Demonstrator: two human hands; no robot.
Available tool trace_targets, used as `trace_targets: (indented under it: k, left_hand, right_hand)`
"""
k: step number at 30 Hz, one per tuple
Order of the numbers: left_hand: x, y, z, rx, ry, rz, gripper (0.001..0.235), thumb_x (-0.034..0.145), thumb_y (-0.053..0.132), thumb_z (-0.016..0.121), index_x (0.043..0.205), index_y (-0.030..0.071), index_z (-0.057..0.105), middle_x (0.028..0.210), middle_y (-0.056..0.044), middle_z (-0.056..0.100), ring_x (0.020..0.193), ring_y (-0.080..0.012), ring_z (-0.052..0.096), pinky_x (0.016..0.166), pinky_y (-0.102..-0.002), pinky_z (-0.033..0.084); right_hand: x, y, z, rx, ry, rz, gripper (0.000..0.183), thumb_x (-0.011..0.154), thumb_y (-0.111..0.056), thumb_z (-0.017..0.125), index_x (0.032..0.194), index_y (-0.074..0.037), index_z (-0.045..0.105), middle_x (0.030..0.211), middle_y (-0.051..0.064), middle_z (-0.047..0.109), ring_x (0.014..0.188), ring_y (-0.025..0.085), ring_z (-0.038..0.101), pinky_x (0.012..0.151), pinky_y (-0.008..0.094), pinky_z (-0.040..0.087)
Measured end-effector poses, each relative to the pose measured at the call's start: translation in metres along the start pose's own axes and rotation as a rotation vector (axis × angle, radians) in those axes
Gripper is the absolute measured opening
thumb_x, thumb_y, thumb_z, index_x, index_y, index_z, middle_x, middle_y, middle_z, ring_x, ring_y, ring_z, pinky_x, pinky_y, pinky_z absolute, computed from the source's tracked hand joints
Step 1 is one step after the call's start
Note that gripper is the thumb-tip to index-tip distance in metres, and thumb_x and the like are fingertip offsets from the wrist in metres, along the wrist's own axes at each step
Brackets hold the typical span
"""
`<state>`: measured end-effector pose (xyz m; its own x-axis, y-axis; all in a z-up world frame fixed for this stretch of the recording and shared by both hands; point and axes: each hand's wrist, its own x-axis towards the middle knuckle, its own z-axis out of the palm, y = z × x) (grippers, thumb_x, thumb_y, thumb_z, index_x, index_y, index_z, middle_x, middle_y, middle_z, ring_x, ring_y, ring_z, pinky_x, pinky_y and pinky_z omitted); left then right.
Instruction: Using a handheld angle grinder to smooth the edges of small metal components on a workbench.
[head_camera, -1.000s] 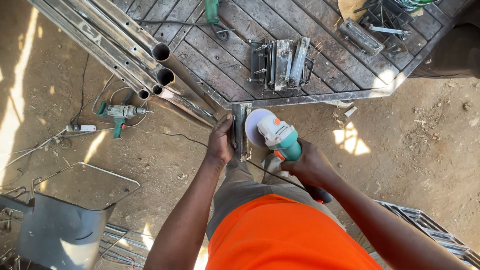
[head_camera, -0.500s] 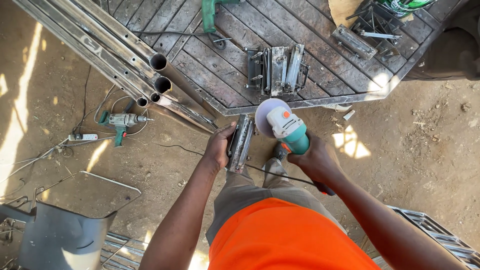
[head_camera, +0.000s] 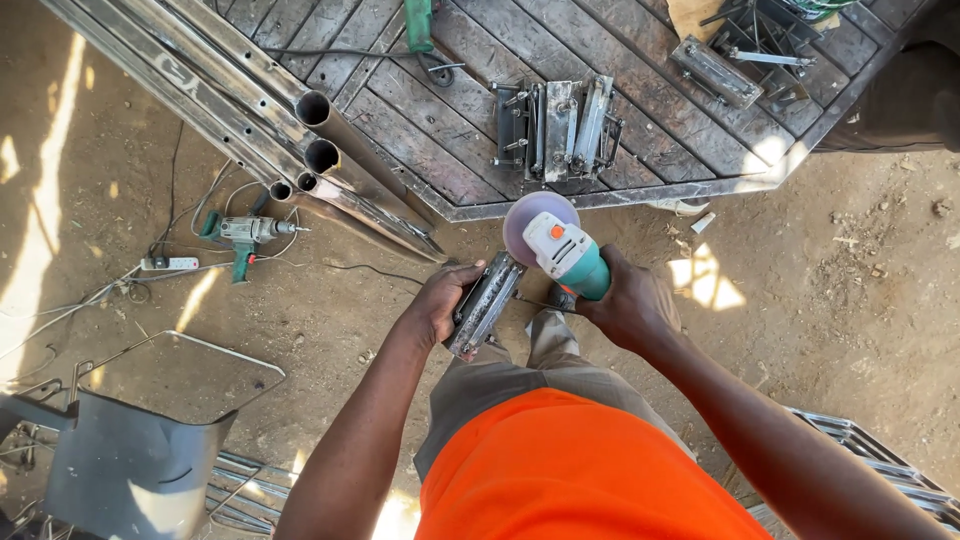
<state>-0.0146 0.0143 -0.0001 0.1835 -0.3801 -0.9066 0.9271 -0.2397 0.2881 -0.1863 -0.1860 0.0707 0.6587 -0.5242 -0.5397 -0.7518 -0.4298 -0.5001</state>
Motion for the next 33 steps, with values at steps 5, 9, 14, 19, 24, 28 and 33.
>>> trace_targets:
  k: [5, 9, 14, 19, 24, 28, 33]
  left_hand:
    - [-0.016, 0.008, 0.006, 0.015, -0.03, -0.032, 0.017, 0.09, 0.022, 0.077, 0.089, 0.007, 0.072, 0.076, -0.018, 0.072, 0.067, -0.0323, 0.074, 0.057, -0.04, 0.062]
    - [-0.014, 0.01, 0.005, 0.017, -0.046, -0.029, 0.016, 0.09, 0.021, 0.076, 0.089, 0.006, 0.071, 0.075, -0.019, 0.072, 0.066, -0.0324, 0.074, 0.057, -0.041, 0.062]
    - [0.012, -0.003, -0.012, -0.03, -0.041, -0.008, 0.016, 0.09, 0.023, 0.078, 0.091, 0.008, 0.073, 0.081, -0.02, 0.074, 0.071, -0.0344, 0.075, 0.06, -0.043, 0.063]
    - [0.005, 0.006, 0.001, -0.123, -0.009, 0.021, 0.016, 0.091, 0.025, 0.077, 0.092, 0.009, 0.074, 0.086, -0.017, 0.075, 0.078, -0.0318, 0.076, 0.068, -0.042, 0.063]
    - [0.041, -0.001, -0.002, -0.163, -0.089, 0.041, 0.015, 0.089, 0.024, 0.079, 0.096, 0.01, 0.076, 0.093, -0.019, 0.076, 0.086, -0.0364, 0.076, 0.073, -0.048, 0.064]
    - [0.041, 0.005, 0.01, -0.205, -0.118, 0.102, 0.015, 0.09, 0.021, 0.078, 0.096, 0.007, 0.076, 0.092, -0.019, 0.076, 0.085, -0.0352, 0.077, 0.076, -0.045, 0.064]
    - [0.028, 0.016, 0.018, -0.17, -0.136, 0.203, 0.014, 0.092, 0.019, 0.075, 0.1, 0.007, 0.074, 0.094, -0.019, 0.076, 0.087, -0.0339, 0.076, 0.078, -0.043, 0.064]
  right_hand:
    - [-0.001, 0.0, -0.001, 0.016, -0.025, -0.01, 0.049, 0.074, -0.031, 0.08, 0.115, -0.016, 0.058, 0.1, 0.019, 0.074, 0.1, 0.049, 0.071, 0.082, 0.059, 0.055]
    - [-0.002, -0.004, -0.003, -0.007, -0.033, -0.006, 0.046, 0.075, -0.028, 0.079, 0.115, -0.018, 0.057, 0.101, 0.017, 0.075, 0.1, 0.047, 0.072, 0.083, 0.057, 0.055]
    - [-0.003, 0.006, -0.004, -0.001, -0.045, 0.02, 0.05, 0.073, -0.032, 0.082, 0.114, -0.018, 0.057, 0.1, 0.017, 0.075, 0.099, 0.047, 0.072, 0.081, 0.058, 0.055]
    - [-0.021, -0.02, -0.021, 0.196, -0.067, 0.132, 0.052, 0.069, -0.028, 0.077, 0.116, -0.016, 0.059, 0.103, 0.021, 0.073, 0.104, 0.051, 0.068, 0.083, 0.06, 0.051]
    - [-0.024, -0.008, -0.009, 0.328, -0.123, 0.115, 0.054, 0.064, -0.023, 0.077, 0.115, -0.011, 0.064, 0.105, 0.025, 0.073, 0.106, 0.055, 0.067, 0.087, 0.062, 0.049]
    - [-0.033, 0.0, -0.007, 0.259, -0.219, 0.088, 0.062, 0.064, -0.025, 0.081, 0.123, -0.011, 0.066, 0.111, 0.023, 0.074, 0.114, 0.053, 0.065, 0.092, 0.064, 0.05]
    - [-0.044, 0.007, -0.004, 0.275, -0.291, 0.122, 0.062, 0.064, -0.027, 0.082, 0.122, -0.012, 0.068, 0.115, 0.02, 0.074, 0.115, 0.051, 0.066, 0.093, 0.062, 0.051]
